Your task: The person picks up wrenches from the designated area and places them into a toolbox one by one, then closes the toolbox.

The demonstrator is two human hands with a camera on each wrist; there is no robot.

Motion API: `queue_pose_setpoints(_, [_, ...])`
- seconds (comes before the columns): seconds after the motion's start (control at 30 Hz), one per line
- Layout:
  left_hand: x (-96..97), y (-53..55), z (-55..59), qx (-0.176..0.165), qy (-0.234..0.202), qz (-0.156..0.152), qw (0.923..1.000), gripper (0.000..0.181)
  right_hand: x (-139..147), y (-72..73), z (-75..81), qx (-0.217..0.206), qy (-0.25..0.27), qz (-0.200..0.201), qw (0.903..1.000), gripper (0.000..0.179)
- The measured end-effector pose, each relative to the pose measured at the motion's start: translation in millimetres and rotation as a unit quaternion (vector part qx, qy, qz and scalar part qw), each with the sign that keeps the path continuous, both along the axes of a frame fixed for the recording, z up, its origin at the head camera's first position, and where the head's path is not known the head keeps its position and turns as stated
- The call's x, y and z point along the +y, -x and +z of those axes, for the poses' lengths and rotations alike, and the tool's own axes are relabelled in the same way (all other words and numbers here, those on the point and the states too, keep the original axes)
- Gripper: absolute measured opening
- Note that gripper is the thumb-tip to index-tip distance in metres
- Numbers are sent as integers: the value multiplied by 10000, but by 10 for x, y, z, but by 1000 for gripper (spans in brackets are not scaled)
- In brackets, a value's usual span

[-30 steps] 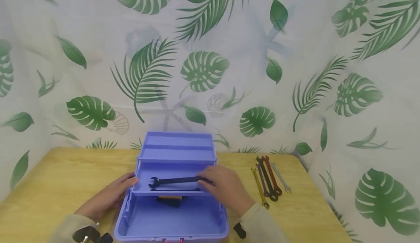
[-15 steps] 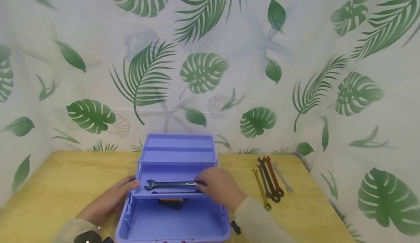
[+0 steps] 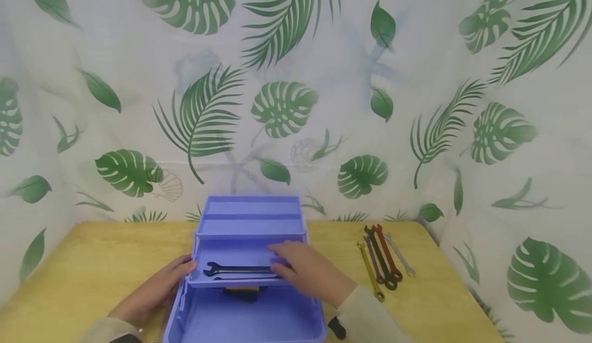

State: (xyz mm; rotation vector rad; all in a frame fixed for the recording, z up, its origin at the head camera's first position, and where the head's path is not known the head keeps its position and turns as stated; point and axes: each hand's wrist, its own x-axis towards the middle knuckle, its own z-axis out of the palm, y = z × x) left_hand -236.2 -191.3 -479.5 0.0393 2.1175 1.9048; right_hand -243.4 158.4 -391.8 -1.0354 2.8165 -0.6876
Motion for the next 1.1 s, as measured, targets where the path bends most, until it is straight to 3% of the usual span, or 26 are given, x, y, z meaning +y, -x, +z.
queue_pose_setpoints(0.1, [33, -5, -27, -3, 27, -1, 10000, 75, 195, -118, -55, -253, 894, -166, 9955, 51])
queue_pose_setpoints(0.23, [64, -1, -19, 16, 82, 16, 10000, 75, 499, -197, -198, 231, 2004, -653, 9773, 44])
queue_pose_setpoints(0.33, [62, 12, -2, -28, 144, 60, 9999, 75, 717, -198, -273, 708, 2277, -1257, 9630, 33])
queue_pose_setpoints(0.4, [41, 17, 11, -42, 155, 72, 9998, 75, 841, -177, -287, 699, 2238, -1595, 9589, 26])
queue_pose_setpoints(0.53, [-10, 8, 22, -29, 152, 83, 9998, 75, 1018, -109, -282, 225, 1811, -1989, 9629, 23])
queue_pose_setpoints(0.7, [-7, -32, 17, -78, 294, 129, 9995, 75, 1191, -97, -320, -201, 619, -2538, 9651, 17])
queue_pose_setpoints(0.77, [10, -38, 18, -131, 336, 155, 9992, 76, 1266, -120, -346, -475, 126, -2821, 9581, 15])
queue_pose_setpoints(0.87, [36, -35, 20, -224, 431, 201, 9986, 80, 1376, -129, -405, -862, -566, -3310, 9380, 28])
queue_pose_setpoints(0.97, [51, -27, 15, -205, 380, 140, 9990, 79, 1479, -130, -442, -1029, -1156, -3508, 9236, 31])
queue_pose_setpoints(1.1, [69, -22, 3, 34, 235, 58, 9997, 73, 1575, -147, -478, -1014, -1413, -3431, 9231, 24])
